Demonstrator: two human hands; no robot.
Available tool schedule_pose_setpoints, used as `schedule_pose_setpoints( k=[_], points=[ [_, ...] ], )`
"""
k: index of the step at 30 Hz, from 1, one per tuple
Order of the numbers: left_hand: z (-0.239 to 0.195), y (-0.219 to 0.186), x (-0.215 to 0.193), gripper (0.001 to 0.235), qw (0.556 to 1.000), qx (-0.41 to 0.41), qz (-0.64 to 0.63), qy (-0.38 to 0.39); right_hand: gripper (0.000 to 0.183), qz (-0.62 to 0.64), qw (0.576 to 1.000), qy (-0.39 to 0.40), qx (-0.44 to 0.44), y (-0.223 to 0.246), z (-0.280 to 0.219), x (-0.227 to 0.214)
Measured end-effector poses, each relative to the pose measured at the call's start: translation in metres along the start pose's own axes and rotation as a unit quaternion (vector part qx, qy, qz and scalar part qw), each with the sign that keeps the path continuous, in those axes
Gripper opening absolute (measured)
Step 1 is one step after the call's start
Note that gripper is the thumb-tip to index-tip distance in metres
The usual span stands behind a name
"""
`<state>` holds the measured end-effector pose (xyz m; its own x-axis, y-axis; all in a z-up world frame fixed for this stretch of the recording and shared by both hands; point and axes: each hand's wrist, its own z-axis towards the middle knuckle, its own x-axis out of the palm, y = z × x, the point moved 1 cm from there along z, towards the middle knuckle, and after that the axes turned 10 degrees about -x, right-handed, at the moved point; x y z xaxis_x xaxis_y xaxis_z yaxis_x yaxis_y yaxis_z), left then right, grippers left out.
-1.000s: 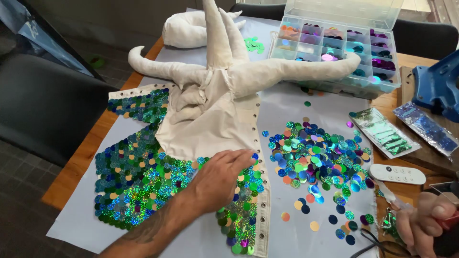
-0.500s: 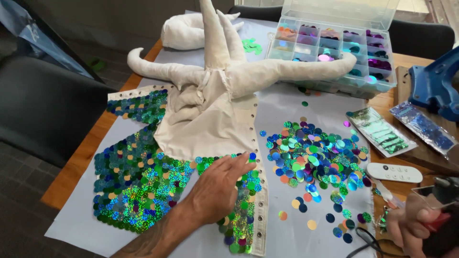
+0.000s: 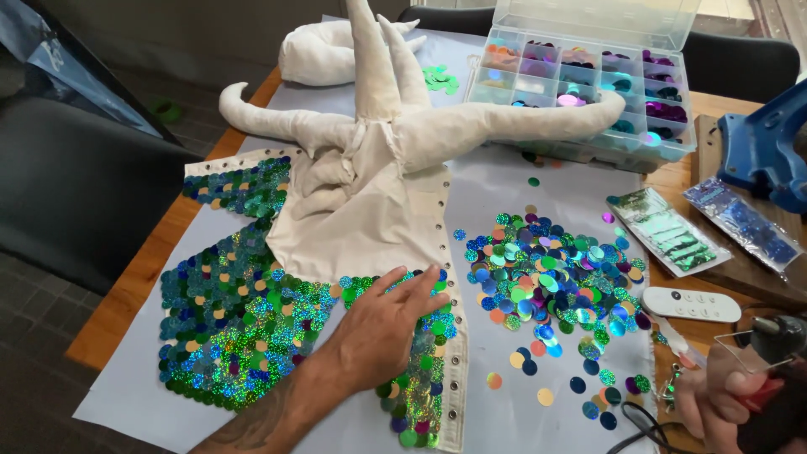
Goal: Gluing decorative sequins onto a leather headpiece or garment.
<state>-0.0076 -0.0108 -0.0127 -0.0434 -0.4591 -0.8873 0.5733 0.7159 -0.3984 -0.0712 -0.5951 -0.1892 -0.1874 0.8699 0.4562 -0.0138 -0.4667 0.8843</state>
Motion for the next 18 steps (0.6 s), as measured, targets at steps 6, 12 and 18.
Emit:
schedule_pose_setpoints(
  k=[6, 12, 18],
  points=[
    [0.008, 0.005, 0.0, 0.078, 0.991, -0.005, -0.127, -0.035, 0.022, -0.027, 0.985, -0.14, -0.098, 0.005, -0.008, 0.045],
    [0.037, 0.015, 0.0, 0.017, 0.997, 0.04, -0.066, -0.028, 0.022, 0.049, 0.97, 0.231, 0.051, 0.026, 0.027, 0.054],
    [0.058, 0.014, -0.009, 0.016, 0.997, 0.03, -0.016, 0.072, 0.028, 0.06, 0.99, 0.082, 0.099, 0.015, 0.0, 0.03]
  ],
)
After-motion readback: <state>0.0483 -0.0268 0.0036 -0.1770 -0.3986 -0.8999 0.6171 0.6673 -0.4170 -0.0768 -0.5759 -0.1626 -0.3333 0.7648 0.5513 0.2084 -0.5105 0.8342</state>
